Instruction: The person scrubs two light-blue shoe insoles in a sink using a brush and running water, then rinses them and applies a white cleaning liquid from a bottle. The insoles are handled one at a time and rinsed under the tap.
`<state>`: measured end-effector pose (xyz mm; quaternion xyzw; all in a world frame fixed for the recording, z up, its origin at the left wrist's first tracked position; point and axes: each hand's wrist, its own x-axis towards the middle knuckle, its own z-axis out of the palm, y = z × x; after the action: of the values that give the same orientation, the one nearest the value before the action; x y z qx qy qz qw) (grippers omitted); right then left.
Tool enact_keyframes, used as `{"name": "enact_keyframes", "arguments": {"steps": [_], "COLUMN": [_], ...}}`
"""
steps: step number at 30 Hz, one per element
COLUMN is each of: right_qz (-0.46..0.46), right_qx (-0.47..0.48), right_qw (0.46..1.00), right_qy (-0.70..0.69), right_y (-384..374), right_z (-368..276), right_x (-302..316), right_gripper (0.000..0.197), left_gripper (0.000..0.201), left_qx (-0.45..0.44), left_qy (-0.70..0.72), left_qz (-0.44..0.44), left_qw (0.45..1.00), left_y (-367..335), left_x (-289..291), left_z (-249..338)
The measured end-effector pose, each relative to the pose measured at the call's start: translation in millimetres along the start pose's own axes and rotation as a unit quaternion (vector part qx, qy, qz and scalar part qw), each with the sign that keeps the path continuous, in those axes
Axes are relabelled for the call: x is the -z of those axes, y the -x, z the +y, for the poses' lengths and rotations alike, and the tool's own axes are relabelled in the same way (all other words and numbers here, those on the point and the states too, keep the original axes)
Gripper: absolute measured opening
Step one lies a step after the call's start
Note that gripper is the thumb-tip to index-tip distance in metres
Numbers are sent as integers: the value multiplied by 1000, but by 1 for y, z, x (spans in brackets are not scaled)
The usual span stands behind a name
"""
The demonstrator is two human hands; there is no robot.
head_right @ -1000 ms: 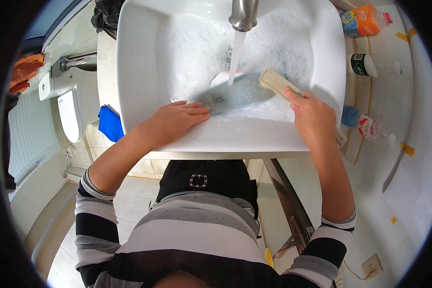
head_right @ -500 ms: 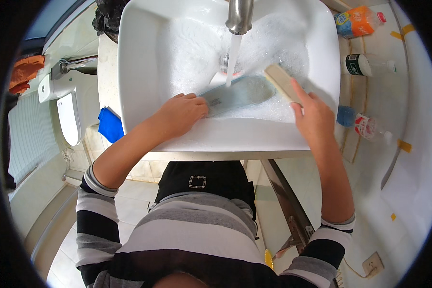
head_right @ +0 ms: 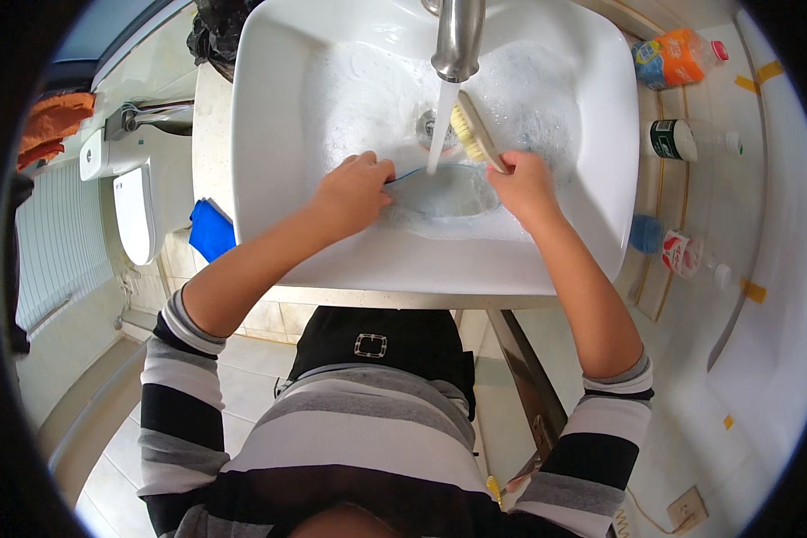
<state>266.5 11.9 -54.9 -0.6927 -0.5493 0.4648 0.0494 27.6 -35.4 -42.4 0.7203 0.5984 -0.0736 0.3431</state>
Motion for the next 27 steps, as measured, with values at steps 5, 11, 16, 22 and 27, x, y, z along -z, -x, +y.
{"name": "enact_keyframes", "arguments": {"steps": [5,11,16,22,27], "right_qz": [-58,117,235,132,5], "right_qx": [-42,110,98,31,5], "right_qw": [991,977,917,966,1000], "right_qy": [-116,142,307,219,6], "right_y": [1,9,7,0,4], "right_z": [-8,-2,15,35,41], "right_x": [-9,5,22,25,29], "right_gripper": [24,25,42,48,38], "left_gripper": [23,20,26,33,19], "left_qx": [69,19,-162,-315,-247], "left_qy": [30,-305,-234,-161,-221], "left_qz": [-109,-87,27,159,9], "left_qw": [991,948,958,922,944], "left_y": [17,37,23,4,7], "left_x": [28,26,-1,-29,-18], "left_z": [-27,-24,-9,2,4]}}
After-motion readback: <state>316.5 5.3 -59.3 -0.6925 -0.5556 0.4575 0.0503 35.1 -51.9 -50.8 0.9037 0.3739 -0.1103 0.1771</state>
